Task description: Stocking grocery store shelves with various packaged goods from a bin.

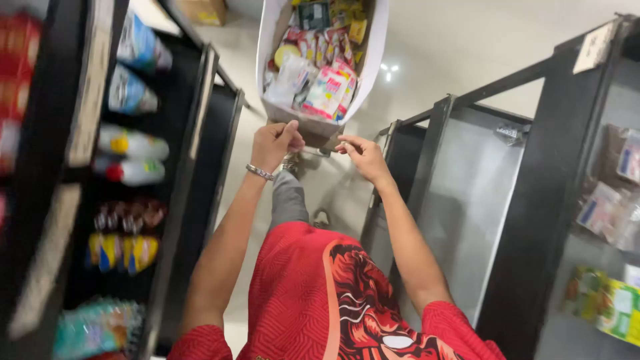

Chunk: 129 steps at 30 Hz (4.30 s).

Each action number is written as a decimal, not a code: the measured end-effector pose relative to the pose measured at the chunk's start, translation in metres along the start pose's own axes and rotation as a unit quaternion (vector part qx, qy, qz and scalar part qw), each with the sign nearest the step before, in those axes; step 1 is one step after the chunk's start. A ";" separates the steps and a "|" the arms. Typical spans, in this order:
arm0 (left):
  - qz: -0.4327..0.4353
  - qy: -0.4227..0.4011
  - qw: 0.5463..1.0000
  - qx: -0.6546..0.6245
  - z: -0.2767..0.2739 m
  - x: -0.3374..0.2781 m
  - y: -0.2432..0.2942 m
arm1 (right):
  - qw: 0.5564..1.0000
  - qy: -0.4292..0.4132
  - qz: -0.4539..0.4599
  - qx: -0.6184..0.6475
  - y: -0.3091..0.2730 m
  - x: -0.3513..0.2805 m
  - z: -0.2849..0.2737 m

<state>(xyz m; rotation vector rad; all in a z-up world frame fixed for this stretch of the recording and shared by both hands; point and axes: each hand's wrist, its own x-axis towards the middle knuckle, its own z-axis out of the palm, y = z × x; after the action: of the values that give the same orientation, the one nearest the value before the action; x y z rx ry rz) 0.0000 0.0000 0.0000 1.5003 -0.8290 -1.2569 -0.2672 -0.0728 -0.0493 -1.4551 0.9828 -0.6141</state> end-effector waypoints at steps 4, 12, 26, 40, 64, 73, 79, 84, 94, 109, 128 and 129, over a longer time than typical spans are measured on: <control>0.069 -0.064 0.996 -0.009 -0.011 0.113 -0.022 | 0.997 0.024 0.042 0.062 0.070 0.104 -0.016; -0.177 -0.110 0.977 0.037 -0.028 0.299 -0.061 | 0.937 0.149 0.253 0.188 0.282 0.277 -0.003; -0.033 -0.237 0.948 0.207 -0.026 0.380 -0.150 | 0.859 0.400 0.259 -0.187 0.287 0.335 0.032; -0.104 -0.180 0.943 0.260 0.001 0.393 -0.159 | 0.891 0.335 0.233 0.200 0.233 0.309 0.016; 0.063 -0.582 0.799 -0.139 0.229 0.137 0.123 | 0.864 0.348 -0.019 0.362 -0.021 -0.064 -0.021; 0.015 -0.658 0.743 -0.125 0.277 -0.061 0.156 | 0.800 0.543 -0.060 0.248 -0.057 -0.252 0.035; 0.050 -0.784 0.604 -0.132 0.300 -0.173 0.136 | 0.732 0.653 -0.103 0.163 -0.086 -0.367 0.101; -0.039 -0.814 0.575 -0.071 0.304 -0.264 0.060 | 0.650 0.754 -0.012 0.101 -0.120 -0.441 0.153; -0.038 -0.889 0.456 0.020 0.268 -0.381 0.027 | 0.520 0.848 -0.036 0.101 -0.120 -0.498 0.265; -0.116 -0.902 0.414 0.031 0.264 -0.435 -0.005 | 0.386 0.890 -0.073 0.232 -0.113 -0.493 0.313; -0.063 -0.866 0.483 -0.111 0.288 -0.724 -0.126 | 0.492 0.858 -0.144 0.044 -0.056 -0.848 0.357; -0.028 -0.860 0.495 -0.119 0.290 -0.739 -0.127 | 0.505 0.852 -0.134 -0.034 -0.047 -0.864 0.358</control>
<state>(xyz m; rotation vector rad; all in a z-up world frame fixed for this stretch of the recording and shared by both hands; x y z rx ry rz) -0.4639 0.6473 0.1073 -0.5876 -1.5907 -2.6298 -0.3902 0.8446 0.0955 -0.5717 2.2019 -2.4914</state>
